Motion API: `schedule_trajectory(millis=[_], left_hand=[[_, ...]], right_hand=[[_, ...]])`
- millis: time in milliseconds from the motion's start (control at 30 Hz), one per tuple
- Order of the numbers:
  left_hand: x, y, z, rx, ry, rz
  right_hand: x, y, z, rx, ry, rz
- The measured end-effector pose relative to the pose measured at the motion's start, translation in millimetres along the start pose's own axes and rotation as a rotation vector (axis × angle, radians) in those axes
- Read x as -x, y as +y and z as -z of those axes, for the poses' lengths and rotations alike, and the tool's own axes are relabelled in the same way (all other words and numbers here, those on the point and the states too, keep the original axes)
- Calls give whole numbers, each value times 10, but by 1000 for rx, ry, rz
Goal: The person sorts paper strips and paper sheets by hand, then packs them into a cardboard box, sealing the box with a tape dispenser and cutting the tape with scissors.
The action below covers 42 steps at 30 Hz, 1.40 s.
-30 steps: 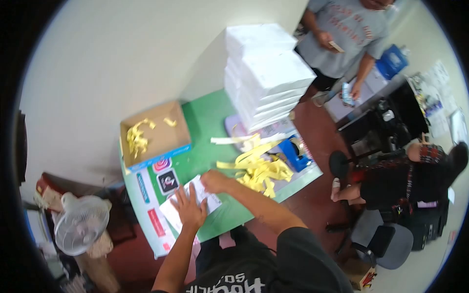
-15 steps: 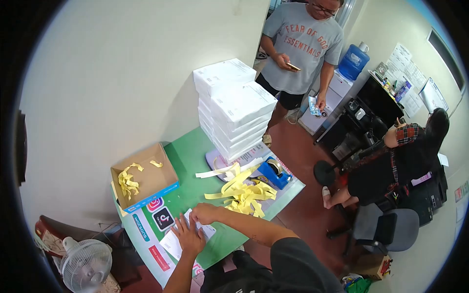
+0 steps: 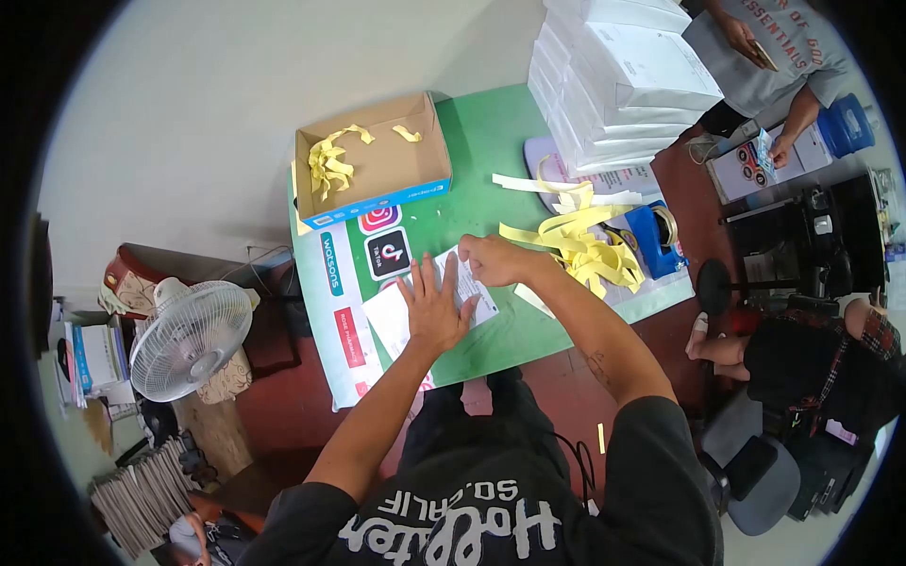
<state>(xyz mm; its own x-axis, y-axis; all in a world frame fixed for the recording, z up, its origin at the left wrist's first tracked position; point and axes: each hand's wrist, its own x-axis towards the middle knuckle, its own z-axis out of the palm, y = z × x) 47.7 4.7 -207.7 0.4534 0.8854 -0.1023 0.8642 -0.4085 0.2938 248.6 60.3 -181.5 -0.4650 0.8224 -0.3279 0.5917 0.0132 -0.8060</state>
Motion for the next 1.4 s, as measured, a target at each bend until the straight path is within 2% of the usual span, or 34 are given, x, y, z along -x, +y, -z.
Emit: schedule_trajectory(millis=[333,933,1233,1300,1400], left_hand=[[21,28,-38,10,16,45],[9,49,-40,36,26,76],[-10,77,-86,-5,18,93],[-34,121,-55,1,13,73],[13,71,-44,-17,18,69]], right_hand=[[-26,45,-121,115,40,-19],[-55,71,-140,109,57,-70],[-144,250,-234,315,81,-43],[-136,229,-148,210,26,-106],[-125,353,-87,321,124,-139]])
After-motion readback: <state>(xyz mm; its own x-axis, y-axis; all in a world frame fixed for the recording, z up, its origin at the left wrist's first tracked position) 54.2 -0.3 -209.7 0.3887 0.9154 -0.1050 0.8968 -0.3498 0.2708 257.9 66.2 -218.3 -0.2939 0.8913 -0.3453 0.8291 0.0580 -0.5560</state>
